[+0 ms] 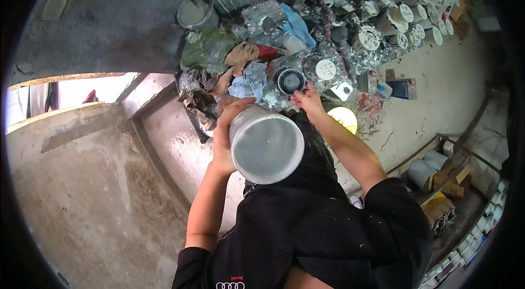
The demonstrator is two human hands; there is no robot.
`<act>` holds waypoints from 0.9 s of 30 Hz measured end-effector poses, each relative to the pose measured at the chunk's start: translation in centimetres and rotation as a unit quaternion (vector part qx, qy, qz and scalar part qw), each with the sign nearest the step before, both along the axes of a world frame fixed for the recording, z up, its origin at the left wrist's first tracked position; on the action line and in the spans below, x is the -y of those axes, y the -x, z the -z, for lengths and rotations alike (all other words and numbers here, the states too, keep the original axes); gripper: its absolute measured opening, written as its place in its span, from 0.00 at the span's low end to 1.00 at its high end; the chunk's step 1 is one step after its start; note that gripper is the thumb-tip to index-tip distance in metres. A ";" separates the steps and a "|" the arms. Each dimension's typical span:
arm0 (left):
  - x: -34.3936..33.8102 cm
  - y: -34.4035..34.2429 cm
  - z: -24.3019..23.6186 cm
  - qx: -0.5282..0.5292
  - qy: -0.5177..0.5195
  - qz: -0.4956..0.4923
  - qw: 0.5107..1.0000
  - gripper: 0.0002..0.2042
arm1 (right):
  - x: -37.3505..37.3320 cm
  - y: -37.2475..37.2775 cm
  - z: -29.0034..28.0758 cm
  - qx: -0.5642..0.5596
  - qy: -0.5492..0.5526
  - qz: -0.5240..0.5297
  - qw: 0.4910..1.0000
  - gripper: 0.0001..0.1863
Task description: The person pours a white liquid from a large container into a small cup, then adds a white powder from a small container and stirs the mixture with a metal tool. They repeat the process by adding more liquid and powder, stirring each time.
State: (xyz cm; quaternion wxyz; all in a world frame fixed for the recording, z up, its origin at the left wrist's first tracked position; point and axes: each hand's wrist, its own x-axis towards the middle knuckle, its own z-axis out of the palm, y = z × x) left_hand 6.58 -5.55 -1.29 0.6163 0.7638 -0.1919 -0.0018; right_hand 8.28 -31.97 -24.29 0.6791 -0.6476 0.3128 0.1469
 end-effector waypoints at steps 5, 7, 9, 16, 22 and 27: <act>2.9 -0.2 1.7 0.001 0.120 -0.071 0.990 0.52 | 0.7 3.5 -8.1 0.187 0.070 -0.261 0.944 0.59; 4.1 -0.5 1.5 -0.032 0.104 -0.100 0.989 0.46 | 0.5 4.2 -11.9 0.326 0.122 -0.369 0.862 0.62; 5.6 -0.9 0.9 -0.086 0.060 -0.131 0.986 0.40 | -1.0 4.1 -14.6 0.355 0.122 -0.385 0.843 0.59; 9.3 -5.9 -1.5 -0.078 0.282 -0.127 0.948 0.50 | 0.1 -3.0 -20.2 0.345 0.242 -0.262 0.868 0.31; 0.8 -0.1 5.7 -0.163 0.260 -0.173 0.936 0.43 | 5.7 -16.8 -31.5 0.355 0.560 -0.321 0.676 0.28; -7.0 11.6 20.8 -0.315 0.056 -0.355 0.878 0.35 | 3.9 -26.9 -38.2 0.211 0.752 -0.384 0.492 0.26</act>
